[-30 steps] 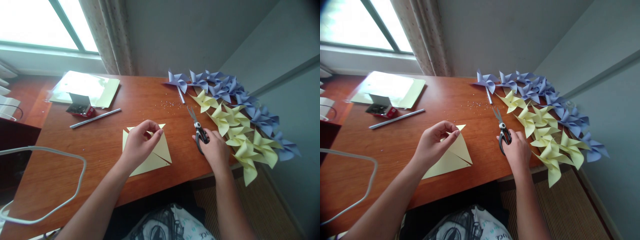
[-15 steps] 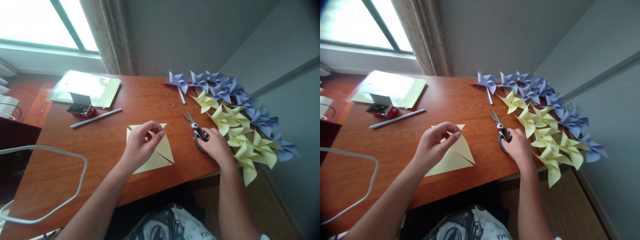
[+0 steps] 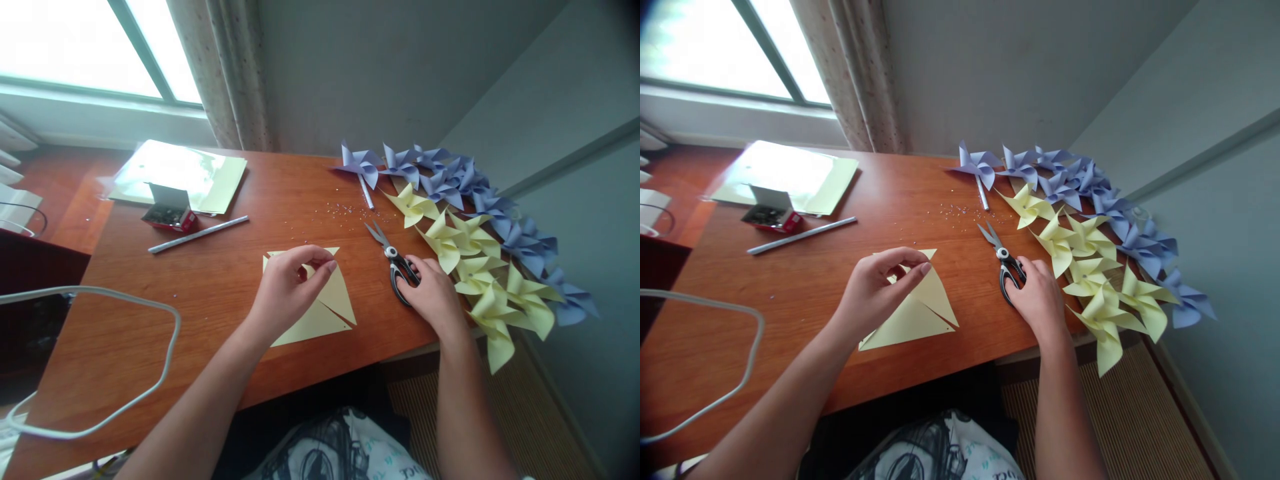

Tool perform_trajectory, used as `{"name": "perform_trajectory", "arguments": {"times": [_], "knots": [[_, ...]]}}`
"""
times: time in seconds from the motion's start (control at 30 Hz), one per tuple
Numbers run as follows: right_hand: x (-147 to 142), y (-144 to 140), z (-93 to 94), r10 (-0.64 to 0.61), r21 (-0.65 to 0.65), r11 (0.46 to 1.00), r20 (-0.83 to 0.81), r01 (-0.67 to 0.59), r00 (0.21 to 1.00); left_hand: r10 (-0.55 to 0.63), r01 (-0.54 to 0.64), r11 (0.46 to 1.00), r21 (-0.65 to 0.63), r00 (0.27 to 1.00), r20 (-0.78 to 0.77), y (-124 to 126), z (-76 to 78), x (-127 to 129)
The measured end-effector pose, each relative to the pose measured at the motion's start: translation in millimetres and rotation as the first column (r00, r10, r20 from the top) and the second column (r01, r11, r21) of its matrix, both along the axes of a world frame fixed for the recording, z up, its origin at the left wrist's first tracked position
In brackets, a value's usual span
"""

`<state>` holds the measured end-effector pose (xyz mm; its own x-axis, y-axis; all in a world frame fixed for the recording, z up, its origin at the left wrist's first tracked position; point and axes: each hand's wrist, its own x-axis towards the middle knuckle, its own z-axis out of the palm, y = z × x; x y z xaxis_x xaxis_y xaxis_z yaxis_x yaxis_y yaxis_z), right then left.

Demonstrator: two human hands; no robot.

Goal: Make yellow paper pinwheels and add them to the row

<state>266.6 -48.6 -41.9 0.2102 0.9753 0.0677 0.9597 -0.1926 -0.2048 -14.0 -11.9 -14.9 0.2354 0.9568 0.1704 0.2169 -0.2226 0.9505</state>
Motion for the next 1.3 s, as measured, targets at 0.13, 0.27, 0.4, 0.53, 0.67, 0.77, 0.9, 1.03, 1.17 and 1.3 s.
{"name": "perform_trajectory", "arguments": {"times": [0.13, 0.27, 0.4, 0.53, 0.67, 0.77, 0.9, 1.03, 1.17, 1.3], "knots": [[-2, -1, 0.5, -0.011, 0.015, 1.000, 0.022, 0.010, 1.000, 0.011, -0.011, 1.000, -0.008, 1.000, 0.008, 0, -0.5, 0], [-13, -4, 8.5, 0.002, 0.167, 0.986, -0.051, 0.006, 0.999, 0.018, -0.018, 1.000, -0.023, 1.000, 0.000, 0, 0.4, -1], [-49, -6, 24.7, 0.236, 0.317, 0.942, -0.396, -0.109, 0.887, 0.016, -0.016, 0.999, -0.031, 1.000, 0.022, -1, 1.6, -1], [-93, -6, 36.8, 0.364, 0.304, 0.928, -0.631, -0.213, 0.685, 0.013, -0.009, 0.998, -0.067, 0.998, 0.067, 0, 1.5, -1], [-113, 0, 36.3, 0.374, 0.301, 0.927, -0.684, -0.224, 0.626, -0.007, 0.032, 0.987, -0.160, 0.989, 0.149, 1, -0.4, -1], [-113, 4, 32.5, 0.336, 0.283, 0.941, -0.723, -0.185, 0.604, -0.014, 0.045, 0.982, -0.183, 0.985, 0.170, 1, -0.8, -1], [-107, 4, 30.8, 0.289, 0.239, 0.957, -0.795, -0.162, 0.533, -0.035, 0.066, 0.982, -0.175, 0.984, 0.173, 1, 0.7, -1], [-106, 1, 31.7, 0.272, 0.218, 0.962, -0.805, -0.163, 0.527, -0.025, 0.054, 0.984, -0.171, 0.985, 0.172, 0, 2.5, -1], [-106, -1, 32.7, 0.279, 0.215, 0.960, -0.800, -0.180, 0.531, -0.021, 0.055, 0.982, -0.181, 0.983, 0.183, -1, 3.4, -1], [-105, -1, 33.8, 0.293, 0.218, 0.955, -0.780, -0.199, 0.553, -0.022, 0.060, 0.980, -0.189, 0.980, 0.198, -1, 2.9, -1]]}}
